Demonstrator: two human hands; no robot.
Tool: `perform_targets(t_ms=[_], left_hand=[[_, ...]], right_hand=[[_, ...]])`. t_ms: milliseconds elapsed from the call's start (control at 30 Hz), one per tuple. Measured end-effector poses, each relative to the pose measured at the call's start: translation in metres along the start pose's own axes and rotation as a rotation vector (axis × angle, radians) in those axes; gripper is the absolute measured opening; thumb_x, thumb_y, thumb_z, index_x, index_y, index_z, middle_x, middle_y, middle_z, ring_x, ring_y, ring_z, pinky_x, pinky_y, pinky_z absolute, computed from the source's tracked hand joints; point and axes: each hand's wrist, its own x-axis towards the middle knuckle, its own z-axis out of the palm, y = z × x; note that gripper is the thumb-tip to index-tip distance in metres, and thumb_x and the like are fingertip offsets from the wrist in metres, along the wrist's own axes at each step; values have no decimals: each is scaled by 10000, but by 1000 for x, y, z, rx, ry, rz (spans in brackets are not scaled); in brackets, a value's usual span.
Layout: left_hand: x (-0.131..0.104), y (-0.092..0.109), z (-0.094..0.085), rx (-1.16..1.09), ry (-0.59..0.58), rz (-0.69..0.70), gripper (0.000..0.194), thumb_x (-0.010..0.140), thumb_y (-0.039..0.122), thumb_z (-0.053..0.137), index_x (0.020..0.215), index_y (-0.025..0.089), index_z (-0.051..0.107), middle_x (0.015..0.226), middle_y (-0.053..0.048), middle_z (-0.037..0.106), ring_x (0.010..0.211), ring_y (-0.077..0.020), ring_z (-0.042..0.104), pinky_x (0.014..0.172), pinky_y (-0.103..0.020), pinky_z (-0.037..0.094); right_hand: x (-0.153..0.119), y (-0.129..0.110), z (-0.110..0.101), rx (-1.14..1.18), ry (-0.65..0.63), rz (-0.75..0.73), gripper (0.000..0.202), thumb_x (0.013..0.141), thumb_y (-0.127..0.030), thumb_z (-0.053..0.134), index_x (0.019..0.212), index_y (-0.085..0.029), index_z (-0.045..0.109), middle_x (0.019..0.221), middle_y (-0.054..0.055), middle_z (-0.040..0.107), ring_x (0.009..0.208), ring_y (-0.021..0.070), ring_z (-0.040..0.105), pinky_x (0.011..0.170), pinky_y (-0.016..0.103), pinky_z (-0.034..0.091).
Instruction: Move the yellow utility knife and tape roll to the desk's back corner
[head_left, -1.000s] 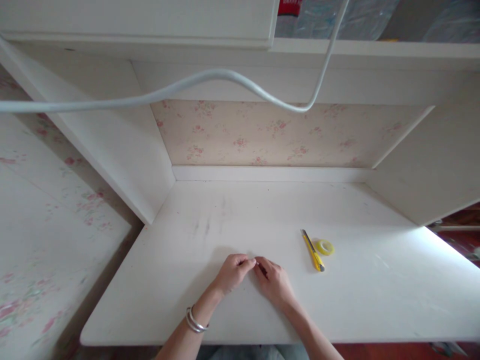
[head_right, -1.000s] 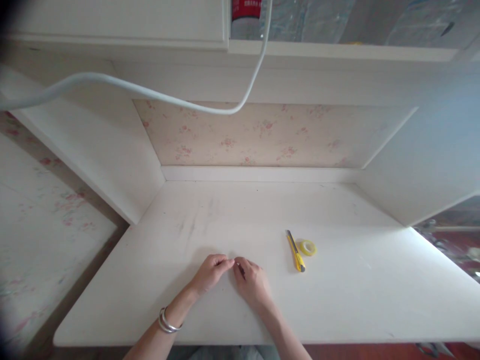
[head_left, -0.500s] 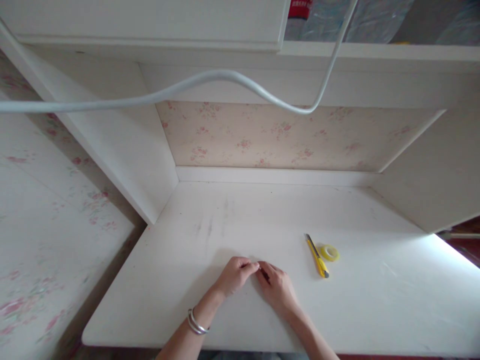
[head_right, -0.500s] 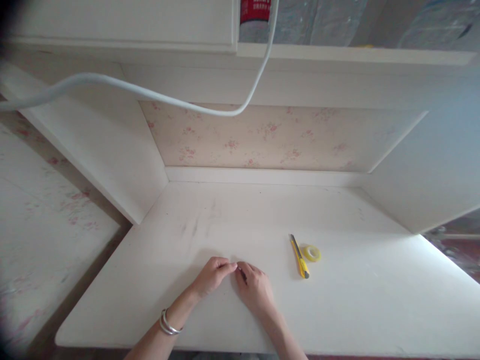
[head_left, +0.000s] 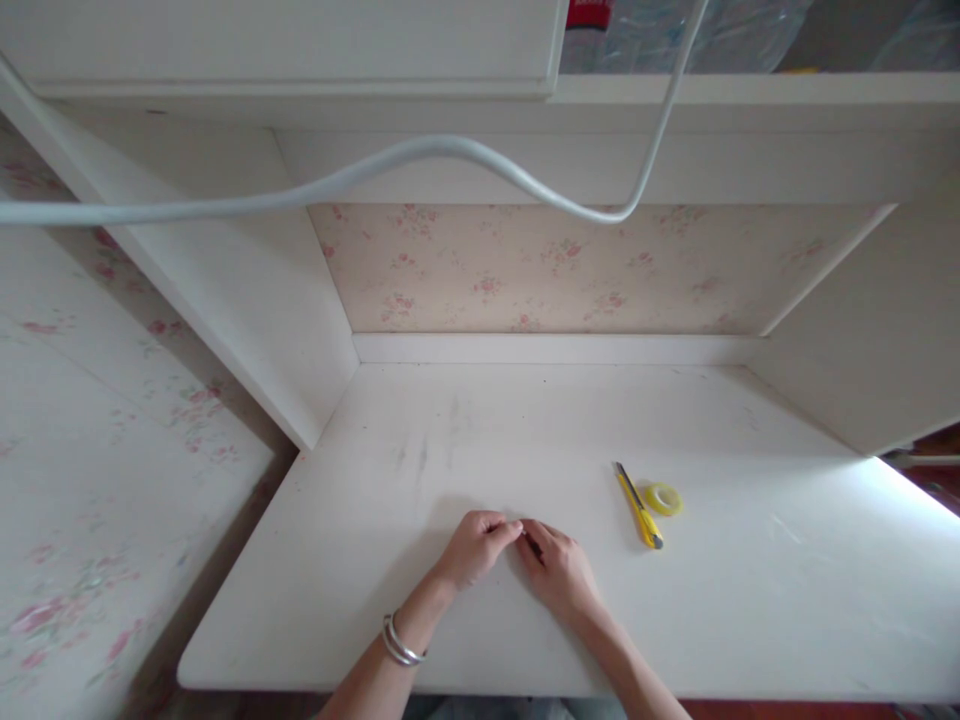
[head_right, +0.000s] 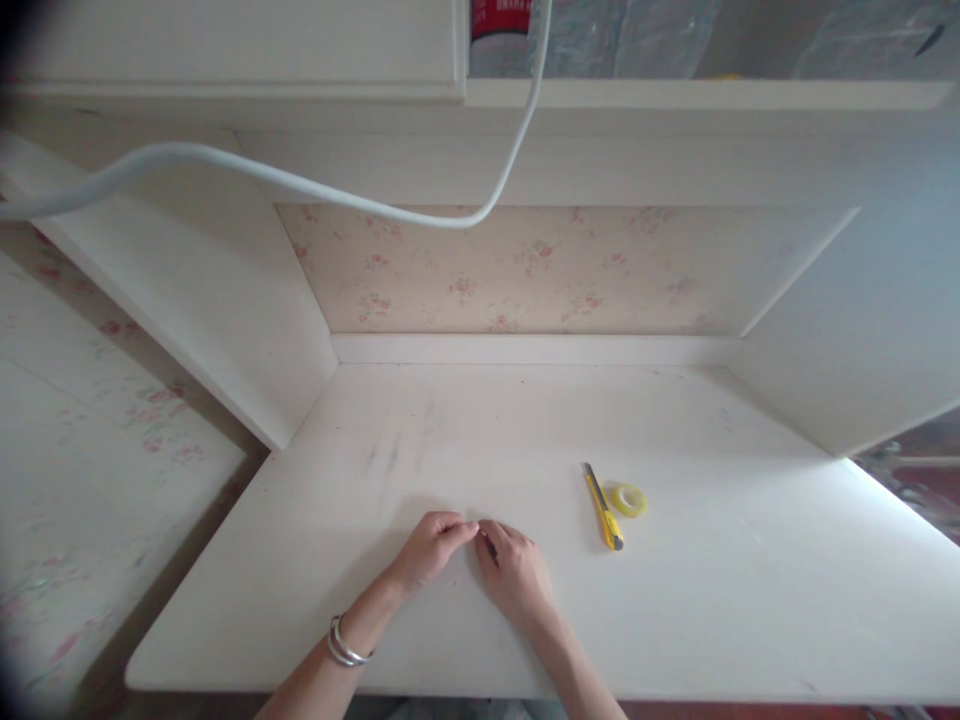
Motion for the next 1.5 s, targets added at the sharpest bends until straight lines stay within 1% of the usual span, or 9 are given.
perform_targets(t_ms=[333, 633, 1133, 1500], left_hand=[[0, 0, 0, 7, 13, 6, 427, 814, 444, 485, 549, 190, 267, 533, 62, 216, 524, -79, 241, 488, -240, 178], [1, -2, 2, 7, 24, 5, 432, 821, 452, 484, 551, 191, 271, 530, 63, 215, 526, -80, 236, 485, -240, 181], [-1, 0, 2, 5, 48, 8, 436, 814, 461, 477, 548, 194, 256, 539, 61, 206, 529, -81, 231, 492, -247, 175], [0, -1, 2, 2, 38, -6, 445, 814, 490, 477, 550, 189, 281, 539, 62, 226, 532, -81, 245, 497, -244, 182]], right_hand=[[0, 0, -1, 15, 7, -11, 207, 916, -271, 390, 898, -232, 593, 780, 5, 656, 695, 147, 598, 618, 217, 358], [-1, 1, 1, 9, 24, -33, 218, 919, -273, 382, 870, -226, 589, 751, 8, 650, 670, 145, 590, 611, 219, 354], [-1, -2, -1, 13, 6, -29, 257, 929, -276, 349, 895, -223, 598, 785, 24, 658, 716, 155, 606, 643, 229, 373], [0, -1, 0, 10, 20, -35, 246, 915, -263, 364, 864, -218, 600, 748, 19, 653, 681, 149, 599, 626, 223, 371]])
